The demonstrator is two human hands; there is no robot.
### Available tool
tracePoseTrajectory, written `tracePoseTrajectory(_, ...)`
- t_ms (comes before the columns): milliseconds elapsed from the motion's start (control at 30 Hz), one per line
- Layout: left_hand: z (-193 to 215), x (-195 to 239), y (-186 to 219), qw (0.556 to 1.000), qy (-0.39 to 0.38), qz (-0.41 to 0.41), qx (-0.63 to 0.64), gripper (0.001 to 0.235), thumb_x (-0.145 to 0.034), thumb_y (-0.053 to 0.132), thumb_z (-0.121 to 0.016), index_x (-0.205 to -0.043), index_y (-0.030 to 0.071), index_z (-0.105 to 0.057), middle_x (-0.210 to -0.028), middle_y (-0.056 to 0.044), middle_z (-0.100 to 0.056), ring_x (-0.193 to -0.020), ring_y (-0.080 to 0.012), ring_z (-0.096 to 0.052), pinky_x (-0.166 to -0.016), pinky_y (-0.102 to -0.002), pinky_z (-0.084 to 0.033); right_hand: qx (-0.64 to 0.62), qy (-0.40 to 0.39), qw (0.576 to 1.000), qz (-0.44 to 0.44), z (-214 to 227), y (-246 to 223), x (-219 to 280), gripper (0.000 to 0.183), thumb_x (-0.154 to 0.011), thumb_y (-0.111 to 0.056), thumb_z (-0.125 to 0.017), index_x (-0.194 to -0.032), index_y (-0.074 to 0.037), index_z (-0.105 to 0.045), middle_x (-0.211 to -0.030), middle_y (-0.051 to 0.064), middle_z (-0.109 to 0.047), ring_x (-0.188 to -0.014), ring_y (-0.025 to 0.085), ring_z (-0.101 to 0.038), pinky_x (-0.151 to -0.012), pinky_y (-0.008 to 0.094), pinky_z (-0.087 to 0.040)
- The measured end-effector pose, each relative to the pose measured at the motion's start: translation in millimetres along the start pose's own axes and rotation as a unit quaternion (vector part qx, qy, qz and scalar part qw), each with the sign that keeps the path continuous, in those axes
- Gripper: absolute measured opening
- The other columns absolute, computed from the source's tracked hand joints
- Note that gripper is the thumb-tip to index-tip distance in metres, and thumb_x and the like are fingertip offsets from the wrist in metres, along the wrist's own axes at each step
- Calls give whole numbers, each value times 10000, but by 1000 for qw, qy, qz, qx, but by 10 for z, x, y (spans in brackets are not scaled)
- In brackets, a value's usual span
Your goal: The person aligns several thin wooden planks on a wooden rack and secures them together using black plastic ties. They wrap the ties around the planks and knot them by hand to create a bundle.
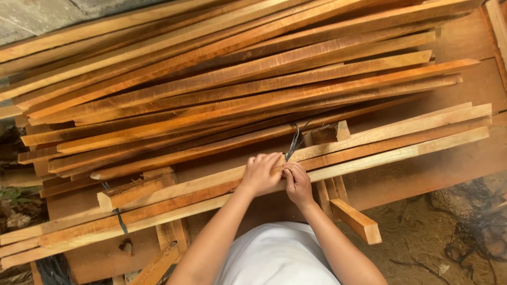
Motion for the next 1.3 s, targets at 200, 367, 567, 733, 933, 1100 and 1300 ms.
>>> tracePoseTrajectory(200, -136, -582, -60, 976, -81, 137, 150, 387, -933, 583, -485, -1211, 451, -721, -1177, 110, -746, -1201, -260, -668, -957, -447, -531, -12, 14, 1000, 2, 19, -18, 1, 338, -1056, -141, -543, -727, -101, -608, -828, 50, -735, -947, 322, -726, -878, 426, -549)
tracePoseTrajectory(367, -19, -680, 188, 971, -40, 154, 180, 274, -927, 394, -648, -1137, 287, -789, -1066, -45, -788, -1090, -336, -716, -901, -429, -581, -55, 50, 987, -142, 69, -16, -140, 382, -1088, -157, -524, -730, -66, -621, -724, 79, -694, -756, 274, -686, -790, 414, -543)
tracePoseTrajectory(567, -595, -925, -389, 915, 74, 234, 321, 331, -924, 470, -646, -705, 266, -786, -534, 39, -674, -708, -160, -726, -679, -267, -536, -47, 77, 967, -240, -14, 99, -457, 403, -1096, -208, -520, -737, -62, -630, -662, 129, -663, -701, 236, -624, -743, 411, -517)
tracePoseTrajectory(733, -623, -990, -445, 892, 72, 344, 286, 216, -866, 443, -669, -764, 329, -822, -721, 38, -756, -948, -226, -729, -827, -316, -553, -35, 36, 976, -210, -37, 154, -378, 410, -1081, -193, -537, -699, -98, -652, -689, 83, -718, -762, 271, -721, -861, 376, -520)
tracePoseTrajectory(933, -622, -974, -468, 882, 113, 356, 287, 253, -877, 335, -655, -702, 242, -813, -572, 62, -720, -831, -132, -756, -785, -227, -536, 52, -40, 992, -108, -1, 282, 55, 289, -1077, -233, -542, -840, -154, -686, -1009, -15, -787, -1120, 147, -700, -1146, 379, -248)
tracePoseTrajectory(1100, -581, -921, -451, 879, 110, 360, 293, 246, -873, 341, -658, -711, 240, -812, -557, 63, -713, -806, -119, -759, -784, -219, -534, 76, -84, 992, -64, 30, 260, 81, 271, -1075, -253, -550, -837, -174, -652, -984, -29, -767, -1130, 132, -697, -1125, 370, -272)
tracePoseTrajectory(1300, -416, -862, -345, 877, 116, 347, 311, 252, -894, 355, -643, -752, 237, -814, -559, 72, -714, -741, -102, -759, -779, -194, -522, 74, -8, 997, -17, 142, 77, -154, 278, -1063, -166, -563, -803, -119, -651, -723, 52, -632, -840, 309, -688, -863, 421, -501)
Point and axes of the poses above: each hand's wrist, its own x-axis away from the middle knuckle, its own z-axis out of the back of the hand, y = z × x, the point moved 6 cm from there along -x, towards the middle knuckle
